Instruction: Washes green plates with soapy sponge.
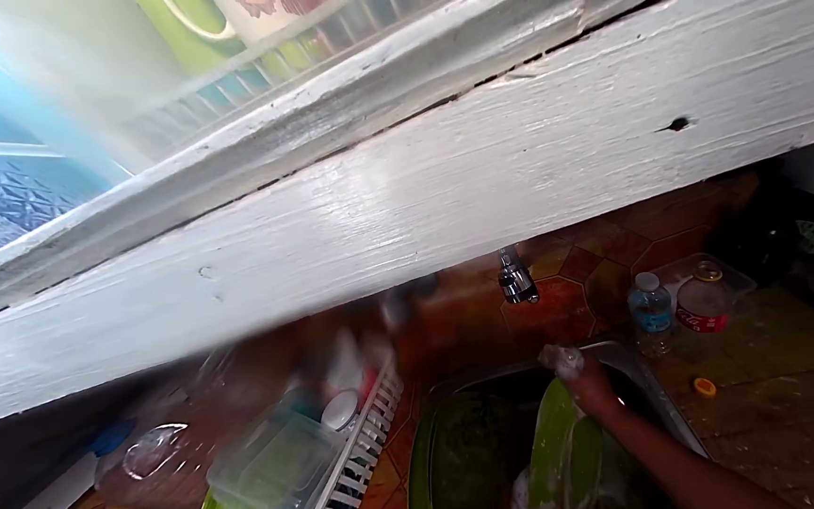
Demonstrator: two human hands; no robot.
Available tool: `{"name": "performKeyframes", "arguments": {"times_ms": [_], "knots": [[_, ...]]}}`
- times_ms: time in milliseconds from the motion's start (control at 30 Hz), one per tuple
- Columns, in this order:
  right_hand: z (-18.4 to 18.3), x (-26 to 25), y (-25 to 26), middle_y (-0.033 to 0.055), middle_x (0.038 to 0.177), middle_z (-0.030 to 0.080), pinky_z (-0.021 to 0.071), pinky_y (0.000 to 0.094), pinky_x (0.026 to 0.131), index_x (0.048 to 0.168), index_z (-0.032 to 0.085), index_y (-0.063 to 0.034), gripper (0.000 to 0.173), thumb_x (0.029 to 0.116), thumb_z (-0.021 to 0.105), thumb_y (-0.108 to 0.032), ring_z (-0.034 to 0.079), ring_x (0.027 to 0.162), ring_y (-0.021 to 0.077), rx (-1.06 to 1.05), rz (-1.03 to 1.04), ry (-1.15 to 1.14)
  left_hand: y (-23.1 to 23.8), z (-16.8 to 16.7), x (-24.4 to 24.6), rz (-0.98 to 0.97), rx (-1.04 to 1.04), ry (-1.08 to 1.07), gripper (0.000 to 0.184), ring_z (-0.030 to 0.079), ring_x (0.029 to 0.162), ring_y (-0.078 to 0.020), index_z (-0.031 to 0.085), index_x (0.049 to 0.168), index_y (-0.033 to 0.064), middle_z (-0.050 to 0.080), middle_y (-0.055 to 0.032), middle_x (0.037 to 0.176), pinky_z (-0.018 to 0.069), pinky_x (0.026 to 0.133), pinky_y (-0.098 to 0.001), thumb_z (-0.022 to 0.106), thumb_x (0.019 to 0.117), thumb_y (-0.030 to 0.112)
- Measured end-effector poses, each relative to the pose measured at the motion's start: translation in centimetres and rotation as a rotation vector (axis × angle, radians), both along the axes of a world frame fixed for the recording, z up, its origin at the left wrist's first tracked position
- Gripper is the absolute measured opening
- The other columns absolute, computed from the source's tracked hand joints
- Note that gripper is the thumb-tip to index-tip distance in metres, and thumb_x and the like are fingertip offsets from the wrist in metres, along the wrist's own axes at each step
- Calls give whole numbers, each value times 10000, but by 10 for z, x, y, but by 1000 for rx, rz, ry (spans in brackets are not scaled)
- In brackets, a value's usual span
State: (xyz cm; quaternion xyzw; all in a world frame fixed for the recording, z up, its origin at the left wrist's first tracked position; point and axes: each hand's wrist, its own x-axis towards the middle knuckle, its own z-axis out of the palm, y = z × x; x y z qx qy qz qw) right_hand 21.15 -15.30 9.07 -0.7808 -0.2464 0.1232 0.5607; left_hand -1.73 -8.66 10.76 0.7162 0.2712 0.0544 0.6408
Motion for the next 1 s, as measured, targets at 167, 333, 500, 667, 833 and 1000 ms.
{"name": "performKeyframes", "arguments": {"times_ms": [167, 333, 500, 667, 833, 1000], "knots": [[-1, -70, 7, 28, 790, 741, 581, 467, 686, 841, 755, -160, 349, 969, 572, -428, 723, 753, 225, 37, 15, -939, 4, 5, 11, -59, 49, 19, 392, 658, 1000, -5, 553, 1247, -115, 705, -39, 1083, 544, 932, -222, 678, 882, -48], [-17, -67, 13, 10, 890, 764, 578, 465, 801, 901, 768, -210, 354, 962, 568, -496, 725, 856, 217, 155, 44, -1033, 5, -6, 11, 6, 61, -25, 400, 653, 996, -4, 531, 1268, -121, 694, -44, 1085, 540, 932, -221, 656, 895, -50], [-12, 1, 6, 210, 1154, 725, 498, 510, 1047, 1175, 709, 46, 338, 1012, 622, -238, 678, 1139, 324, 123, -67, -103, 7, -8, 5, 10, 19, -112, 347, 669, 962, -14, 554, 1241, -110, 712, -19, 1026, 553, 923, -240, 628, 906, -62], [4, -35, 3, 155, 981, 766, 588, 550, 848, 1025, 774, -35, 336, 991, 611, -327, 746, 945, 334, -39, -18, -484, 6, 1, 8, -46, 5, 64, 454, 656, 1023, -43, 488, 1325, -148, 682, -108, 1141, 538, 950, -244, 643, 914, -38], [-11, -89, 17, -17, 829, 744, 566, 443, 721, 849, 747, -231, 353, 958, 571, -517, 704, 794, 200, 174, 68, -1057, 5, -20, 14, -10, 74, -173, 314, 665, 930, 60, 651, 1075, -44, 737, 71, 948, 554, 878, -179, 786, 794, -4], [1, -39, 19, 108, 1059, 769, 568, 537, 926, 1060, 778, -103, 350, 971, 625, -405, 727, 1039, 299, -6, 116, -596, -5, 2, 16, 145, 31, -23, 468, 659, 1024, -51, 487, 1318, -138, 681, -105, 1137, 544, 947, -255, 666, 893, -60]]}}
